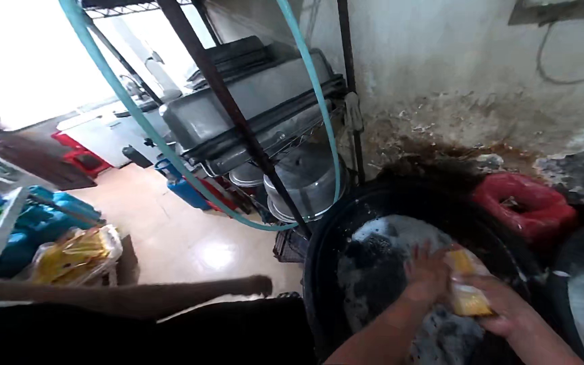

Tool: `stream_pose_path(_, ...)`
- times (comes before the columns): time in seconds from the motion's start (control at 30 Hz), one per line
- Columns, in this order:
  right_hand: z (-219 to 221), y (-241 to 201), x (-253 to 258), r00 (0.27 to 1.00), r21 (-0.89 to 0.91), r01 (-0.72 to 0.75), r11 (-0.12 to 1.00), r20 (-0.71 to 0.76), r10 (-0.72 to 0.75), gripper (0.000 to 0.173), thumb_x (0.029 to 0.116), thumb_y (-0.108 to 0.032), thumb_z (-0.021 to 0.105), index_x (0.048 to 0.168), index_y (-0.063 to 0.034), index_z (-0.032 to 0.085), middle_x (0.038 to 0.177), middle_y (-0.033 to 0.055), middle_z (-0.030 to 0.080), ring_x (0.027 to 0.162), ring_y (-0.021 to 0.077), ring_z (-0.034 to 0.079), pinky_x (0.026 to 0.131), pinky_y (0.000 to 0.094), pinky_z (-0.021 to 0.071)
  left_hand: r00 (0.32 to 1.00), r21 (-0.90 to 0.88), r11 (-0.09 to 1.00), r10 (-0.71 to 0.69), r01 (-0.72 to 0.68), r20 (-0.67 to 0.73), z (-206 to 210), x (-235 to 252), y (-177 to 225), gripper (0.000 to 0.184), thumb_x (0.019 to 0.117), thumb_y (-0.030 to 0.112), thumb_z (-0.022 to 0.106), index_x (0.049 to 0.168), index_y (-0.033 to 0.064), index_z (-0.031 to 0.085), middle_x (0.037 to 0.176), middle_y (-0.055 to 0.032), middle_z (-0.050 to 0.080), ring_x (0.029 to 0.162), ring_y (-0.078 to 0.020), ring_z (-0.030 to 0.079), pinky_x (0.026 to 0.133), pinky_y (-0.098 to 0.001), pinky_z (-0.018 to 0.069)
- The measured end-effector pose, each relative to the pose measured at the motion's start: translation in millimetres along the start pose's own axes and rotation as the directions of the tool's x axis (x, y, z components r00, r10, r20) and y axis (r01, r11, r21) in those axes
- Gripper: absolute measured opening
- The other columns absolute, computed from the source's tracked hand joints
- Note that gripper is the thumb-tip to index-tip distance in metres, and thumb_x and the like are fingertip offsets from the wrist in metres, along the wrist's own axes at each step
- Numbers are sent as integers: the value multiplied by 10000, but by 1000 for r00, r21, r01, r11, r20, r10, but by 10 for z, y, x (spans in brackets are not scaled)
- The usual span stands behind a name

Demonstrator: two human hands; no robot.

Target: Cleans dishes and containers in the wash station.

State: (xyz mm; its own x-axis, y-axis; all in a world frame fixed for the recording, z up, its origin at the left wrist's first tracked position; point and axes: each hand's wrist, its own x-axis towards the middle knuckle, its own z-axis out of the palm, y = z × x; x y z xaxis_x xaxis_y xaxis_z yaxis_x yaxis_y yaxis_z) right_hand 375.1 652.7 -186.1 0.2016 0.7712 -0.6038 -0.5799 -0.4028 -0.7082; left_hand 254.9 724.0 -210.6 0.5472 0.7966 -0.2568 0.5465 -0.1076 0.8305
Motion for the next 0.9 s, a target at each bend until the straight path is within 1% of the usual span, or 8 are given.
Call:
stream_pose_path(0.2, 300, -91, 32, 984, -424, 90, 901, -100, -146, 467, 973, 11, 601, 1421, -53, 488, 1193, 166, 629, 958, 220, 656, 796, 399, 572, 992, -272, 962, -60, 28, -109, -335, -258, -504, 482, 1108, 285, 416, 1488, 1, 500, 1617, -242, 346, 1508, -355, 333, 1235, -475, 290)
stream_pose_path(0.37, 489, -113, 117, 958, -557, 47, 829, -211, -196, 336, 1040, -175, 589, 1298, 40, 571, 1114, 209, 635, 931, 269, 630, 816, 462, 537, 997, -207, 976, -74, 68, -23, -505, -517, -562, 470, 1124, 291, 371, 1459, 6, 536, 1544, -212, 471, 1447, -313, 441, 1211, -455, 336)
stream_pose_path(0.5, 618, -214, 67, 957, -691, 114, 714, -115, -265, 364, 1089, -244, 499, 1295, 40, 598, 1175, 258, 632, 1016, 345, 622, 898, 548, 505, 996, -178, 980, -89, 87, -2, -617, -666, -615, 487, 1129, 319, 353, 1455, 11, 544, 1493, -209, 528, 1404, -297, 497, 1193, -455, 366)
stream_pose_path(0.57, 746, -316, -49, 952, -712, 173, 681, -56, -300, 387, 1106, -287, 456, 1314, 10, 593, 1109, 238, 638, 919, 317, 624, 828, 519, 521, 995, -148, 984, -102, 102, 8, -686, -694, -596, 507, 1132, 338, 329, 1442, 8, 558, 1476, -211, 546, 1393, -300, 508, 1188, -464, 365)
stream_pose_path(0.63, 919, -431, -184, 930, -659, 249, 709, -42, -366, 393, 1097, -370, 452, 1262, -46, 601, 895, 118, 610, 691, 183, 575, 634, 375, 520, 993, -126, 985, -115, 117, 27, -805, -705, -442, 512, 1133, 353, 323, 1394, 9, 599, 1411, -210, 597, 1326, -300, 560, 1140, -476, 408)
stream_pose_path(0.7, 1076, -585, -380, 874, -592, 395, 702, 6, -487, 339, 1075, -329, 522, 1248, -49, 604, 872, 90, 618, 665, 152, 570, 615, 351, 518, 994, -93, 991, -93, 98, 52, -984, -731, -145, 472, 1126, 352, 370, 1336, 28, 642, 1341, -184, 639, 1249, -280, 604, 1082, -472, 450)
stream_pose_path(0.77, 1169, -722, -604, 748, -571, 585, 577, 103, -656, 294, 997, -197, 658, 1250, -66, 581, 973, 79, 648, 763, 139, 632, 688, 359, 567, 999, -93, 996, 13, -10, 35, -1139, -783, 135, 372, 1101, 290, 473, 1294, 46, 677, 1291, -149, 666, 1186, -238, 638, 1043, -445, 492)
stream_pose_path(0.9, 986, -588, -633, 409, -577, 791, 203, 253, -877, 668, 848, -182, 724, 1446, -41, 459, 1296, 117, 619, 1098, 135, 641, 917, 345, 567, 988, -227, 962, 150, -155, -38, -1081, -729, 117, 270, 1061, 139, 538, 1270, 64, 691, 1243, -92, 692, 1122, -151, 663, 996, -357, 535)
